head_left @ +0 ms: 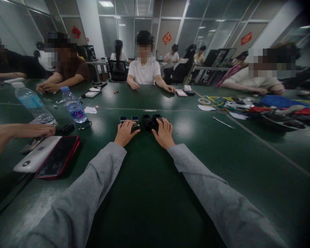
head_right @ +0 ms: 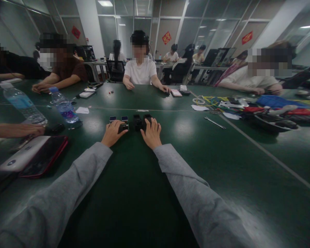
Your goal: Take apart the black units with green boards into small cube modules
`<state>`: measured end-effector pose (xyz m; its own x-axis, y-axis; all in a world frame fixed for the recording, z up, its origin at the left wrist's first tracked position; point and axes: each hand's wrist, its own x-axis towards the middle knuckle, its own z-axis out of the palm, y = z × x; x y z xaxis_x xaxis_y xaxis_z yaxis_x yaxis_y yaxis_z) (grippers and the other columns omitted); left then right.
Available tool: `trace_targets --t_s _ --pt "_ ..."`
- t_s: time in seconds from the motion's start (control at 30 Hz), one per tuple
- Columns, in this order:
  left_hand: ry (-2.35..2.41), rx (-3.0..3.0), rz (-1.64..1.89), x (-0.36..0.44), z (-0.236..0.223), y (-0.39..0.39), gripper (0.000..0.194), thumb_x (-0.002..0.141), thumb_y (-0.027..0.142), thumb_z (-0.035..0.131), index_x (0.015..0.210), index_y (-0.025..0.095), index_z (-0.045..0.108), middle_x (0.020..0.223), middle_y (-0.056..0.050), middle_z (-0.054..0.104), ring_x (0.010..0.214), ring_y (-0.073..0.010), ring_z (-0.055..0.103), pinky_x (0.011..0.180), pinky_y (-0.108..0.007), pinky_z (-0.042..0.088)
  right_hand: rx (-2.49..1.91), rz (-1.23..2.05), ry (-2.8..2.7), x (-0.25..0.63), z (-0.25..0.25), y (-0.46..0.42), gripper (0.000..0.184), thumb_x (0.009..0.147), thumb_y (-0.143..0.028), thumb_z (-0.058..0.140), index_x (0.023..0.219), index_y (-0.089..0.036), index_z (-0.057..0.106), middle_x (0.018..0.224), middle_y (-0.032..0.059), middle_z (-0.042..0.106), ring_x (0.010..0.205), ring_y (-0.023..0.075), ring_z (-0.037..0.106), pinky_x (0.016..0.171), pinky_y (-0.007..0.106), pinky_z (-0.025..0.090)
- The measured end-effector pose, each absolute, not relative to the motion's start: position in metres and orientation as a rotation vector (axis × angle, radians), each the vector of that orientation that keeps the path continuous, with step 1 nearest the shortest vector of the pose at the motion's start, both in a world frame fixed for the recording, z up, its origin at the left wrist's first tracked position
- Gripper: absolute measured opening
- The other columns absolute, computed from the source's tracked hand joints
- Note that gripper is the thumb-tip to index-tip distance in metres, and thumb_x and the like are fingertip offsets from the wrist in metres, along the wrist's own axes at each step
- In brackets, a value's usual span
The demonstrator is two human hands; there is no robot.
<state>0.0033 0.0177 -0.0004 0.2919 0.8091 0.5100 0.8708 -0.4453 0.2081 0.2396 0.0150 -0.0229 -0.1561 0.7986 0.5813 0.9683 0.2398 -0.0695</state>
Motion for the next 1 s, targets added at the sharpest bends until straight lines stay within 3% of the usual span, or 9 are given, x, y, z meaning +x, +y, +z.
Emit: trace_targets --t_s 0.33,0.53,1.0 --pt "-1.617 -2.415 -0.827 0.003 0.001 0.017 0.054 0.090 0.062 0.043 0.127 0.023 0.051 0.125 -0.010 0.056 0.115 -0.0257 0.051 0.094 -0.040 0.036 -1.574 -0.349 -2.058 0.241 -0.025 0.017 0.051 0.098 -0.037 0.038 0.143 -0.014 0.034 0.142 0.0193 0.037 0.132 0.0319 0.031 0.105 0.052 0.026" --pt "-1.590 -2.427 -0.780 0.003 0.001 0.016 0.045 0.091 0.055 0.047 0.125 0.026 0.054 0.125 -0.010 0.055 0.116 -0.0263 0.050 0.094 -0.041 0.034 -1.525 -0.385 -2.140 0.238 -0.018 0.012 0.043 0.098 -0.034 0.041 0.139 -0.023 0.042 0.141 0.0147 0.036 0.131 0.0304 0.029 0.103 0.050 0.026" --pt "-1.578 -2.434 -0.782 0.002 -0.001 0.019 0.033 0.093 0.045 0.050 0.120 0.026 0.056 0.124 -0.009 0.055 0.116 -0.0254 0.050 0.094 -0.041 0.035 -1.460 -0.405 -2.232 0.235 -0.005 0.004 0.035 0.099 -0.031 0.039 0.132 -0.028 0.051 0.137 0.0111 0.043 0.129 0.0299 0.032 0.102 0.048 0.024"
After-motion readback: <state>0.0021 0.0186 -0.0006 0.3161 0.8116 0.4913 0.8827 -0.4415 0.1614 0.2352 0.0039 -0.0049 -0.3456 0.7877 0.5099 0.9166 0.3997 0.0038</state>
